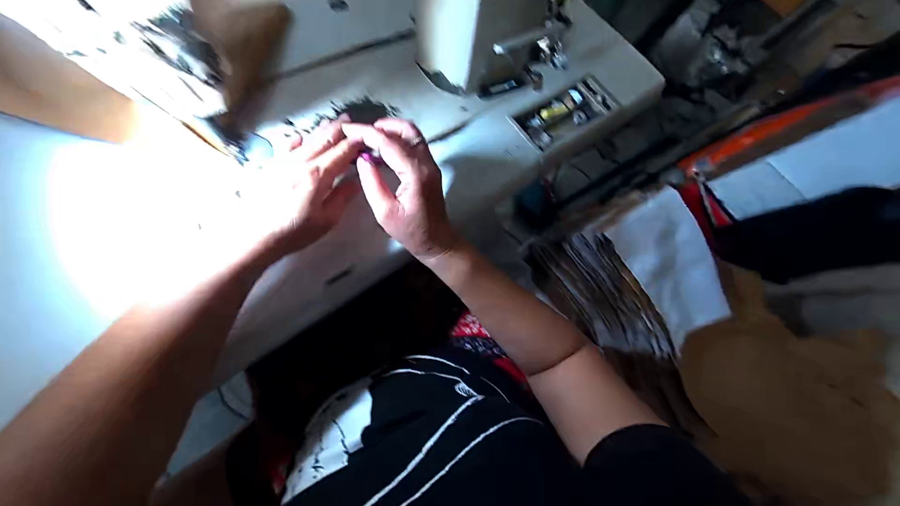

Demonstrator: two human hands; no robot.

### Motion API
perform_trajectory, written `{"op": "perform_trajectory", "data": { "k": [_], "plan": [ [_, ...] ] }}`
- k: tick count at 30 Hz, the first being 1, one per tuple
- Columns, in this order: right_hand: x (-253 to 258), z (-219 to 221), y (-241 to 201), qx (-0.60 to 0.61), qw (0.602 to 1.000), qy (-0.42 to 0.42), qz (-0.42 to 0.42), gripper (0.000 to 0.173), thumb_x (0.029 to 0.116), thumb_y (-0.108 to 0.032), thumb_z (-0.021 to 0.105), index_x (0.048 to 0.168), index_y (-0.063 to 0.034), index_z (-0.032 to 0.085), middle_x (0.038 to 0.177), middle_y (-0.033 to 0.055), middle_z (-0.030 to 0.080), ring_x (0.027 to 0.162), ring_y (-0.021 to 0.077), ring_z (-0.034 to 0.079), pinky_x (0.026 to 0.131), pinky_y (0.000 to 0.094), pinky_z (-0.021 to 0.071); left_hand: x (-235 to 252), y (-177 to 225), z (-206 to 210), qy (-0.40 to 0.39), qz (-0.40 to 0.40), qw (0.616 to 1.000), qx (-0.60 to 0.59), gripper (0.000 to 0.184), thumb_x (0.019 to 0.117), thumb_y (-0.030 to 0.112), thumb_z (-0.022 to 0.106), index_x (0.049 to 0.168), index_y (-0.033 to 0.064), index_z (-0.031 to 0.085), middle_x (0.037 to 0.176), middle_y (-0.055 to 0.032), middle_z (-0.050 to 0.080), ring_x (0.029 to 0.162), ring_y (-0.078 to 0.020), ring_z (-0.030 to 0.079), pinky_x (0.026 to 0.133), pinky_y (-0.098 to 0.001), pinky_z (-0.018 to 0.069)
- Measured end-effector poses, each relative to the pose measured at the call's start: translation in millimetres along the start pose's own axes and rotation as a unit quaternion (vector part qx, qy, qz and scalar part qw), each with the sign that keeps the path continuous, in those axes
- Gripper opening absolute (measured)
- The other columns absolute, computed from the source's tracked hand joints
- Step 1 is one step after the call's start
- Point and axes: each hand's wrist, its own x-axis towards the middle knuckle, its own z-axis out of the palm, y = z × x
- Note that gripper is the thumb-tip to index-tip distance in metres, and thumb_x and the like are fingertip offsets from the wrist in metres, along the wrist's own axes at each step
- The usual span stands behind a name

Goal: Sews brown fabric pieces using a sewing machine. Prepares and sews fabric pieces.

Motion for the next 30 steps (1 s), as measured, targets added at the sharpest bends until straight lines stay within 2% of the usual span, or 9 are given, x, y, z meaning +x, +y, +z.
{"op": "perform_trajectory", "data": {
  "k": [3, 6, 10, 12, 13, 19, 22, 25, 30],
  "plan": [
    [-13.1, -69.3, -11.2, -0.046, 0.996, -0.078, -0.001, 0.029, 0.0868, 0.008, 0.059, 0.112, 0.0119, 0.072, 0.110, 0.0269, 0.070, 0.107, 0.0296, 0.067, 0.096, 0.0355, 0.0542, 12.2, -4.6, 17.8, -0.057, -0.012, 0.997, 0.058, 0.055, 0.1078, 0.032, 0.036, 0.151, 0.0001, 0.047, 0.156, -0.0281, 0.044, 0.146, -0.0508, 0.037, 0.117, -0.0697, 0.0238],
    [-51.7, -157.0, -7.0, -0.199, 0.957, -0.183, 0.108, 0.020, 0.0946, -0.001, 0.060, 0.108, 0.0048, 0.074, 0.102, 0.0185, 0.073, 0.096, 0.0239, 0.071, 0.089, 0.0360, 0.0579, 0.2, -1.5, 17.6, 0.015, -0.012, 0.997, 0.079, 0.043, 0.1093, 0.029, 0.040, 0.126, -0.0029, 0.064, 0.128, -0.0315, 0.063, 0.124, -0.0548, 0.055, 0.104, -0.0692, 0.0387],
    [-131.5, -234.9, 3.5, -0.368, 0.724, -0.343, 0.473, 0.039, 0.1065, -0.029, 0.055, 0.103, 0.0054, 0.072, 0.103, 0.0272, 0.070, 0.102, 0.0427, 0.068, 0.091, 0.0630, 0.0520, -31.7, 0.0, 12.6, 0.040, -0.092, 0.993, 0.068, 0.042, 0.1103, 0.026, 0.037, 0.116, -0.0082, 0.061, 0.113, -0.0376, 0.060, 0.113, -0.0592, 0.056, 0.095, -0.0727, 0.0395],
    [-173.2, -240.8, 16.2, -0.371, 0.613, -0.380, 0.586, 0.049, 0.1057, -0.038, 0.055, 0.112, 0.0078, 0.069, 0.117, 0.0312, 0.067, 0.116, 0.0464, 0.063, 0.100, 0.0653, 0.0465, -49.4, -2.7, 14.0, 0.068, -0.118, 0.990, 0.032, 0.041, 0.1114, 0.021, 0.033, 0.118, -0.0110, 0.057, 0.114, -0.0378, 0.060, 0.110, -0.0557, 0.059, 0.094, -0.0697, 0.0424],
    [-189.1, -236.6, 20.5, -0.357, 0.595, -0.383, 0.609, 0.050, 0.1055, -0.038, 0.056, 0.120, 0.0078, 0.067, 0.125, 0.0312, 0.064, 0.124, 0.0452, 0.059, 0.105, 0.0625, 0.0440, -60.2, 0.7, 13.4, 0.080, -0.136, 0.987, 0.019, 0.040, 0.1117, 0.020, 0.032, 0.120, -0.0111, 0.055, 0.114, -0.0370, 0.060, 0.108, -0.0530, 0.060, 0.094, -0.0668, 0.0435],
    [-224.1, -195.0, 63.8, -0.415, 0.699, -0.249, 0.526, 0.066, 0.0951, -0.023, 0.071, 0.152, -0.0022, 0.046, 0.155, 0.0299, 0.039, 0.142, 0.0480, 0.039, 0.113, 0.0622, 0.0350, -121.0, 33.8, 5.0, 0.134, -0.234, 0.963, 0.001, 0.039, 0.1118, 0.024, 0.034, 0.128, -0.0035, 0.056, 0.109, -0.0265, 0.063, 0.098, -0.0357, 0.064, 0.088, -0.0529, 0.0512],
    [-214.3, -185.7, 95.8, -0.421, 0.693, -0.283, 0.513, 0.053, 0.0910, -0.012, 0.071, 0.141, 0.0011, 0.058, 0.152, 0.0313, 0.042, 0.143, 0.0476, 0.038, 0.115, 0.0631, 0.0317, -143.4, 52.6, -0.1, 0.153, -0.244, 0.958, -0.009, 0.040, 0.1099, 0.023, 0.034, 0.123, -0.0067, 0.057, 0.099, -0.0244, 0.063, 0.088, -0.0282, 0.062, 0.079, -0.0458, 0.0513],
    [-181.2, -177.3, 108.3, -0.357, 0.699, -0.297, 0.544, 0.032, 0.0952, -0.010, 0.065, 0.125, 0.0021, 0.067, 0.133, 0.0277, 0.062, 0.128, 0.0435, 0.057, 0.106, 0.0619, 0.0456, -161.4, 74.2, -1.0, 0.186, -0.274, 0.943, -0.036, 0.039, 0.1075, 0.020, 0.038, 0.120, -0.0105, 0.058, 0.095, -0.0233, 0.063, 0.082, -0.0187, 0.060, 0.077, -0.0357, 0.0505],
    [-96.1, -167.0, 86.2, -0.257, 0.829, -0.183, 0.461, 0.028, 0.1026, -0.008, 0.051, 0.121, 0.0090, 0.064, 0.113, 0.0299, 0.068, 0.111, 0.0419, 0.066, 0.099, 0.0587, 0.0498, -171.9, 93.9, 7.8, 0.211, -0.263, 0.932, -0.134, 0.036, 0.1073, 0.023, 0.045, 0.114, -0.0095, 0.059, 0.092, -0.0065, 0.064, 0.081, 0.0047, 0.059, 0.078, -0.0156, 0.0509]
  ]
}}
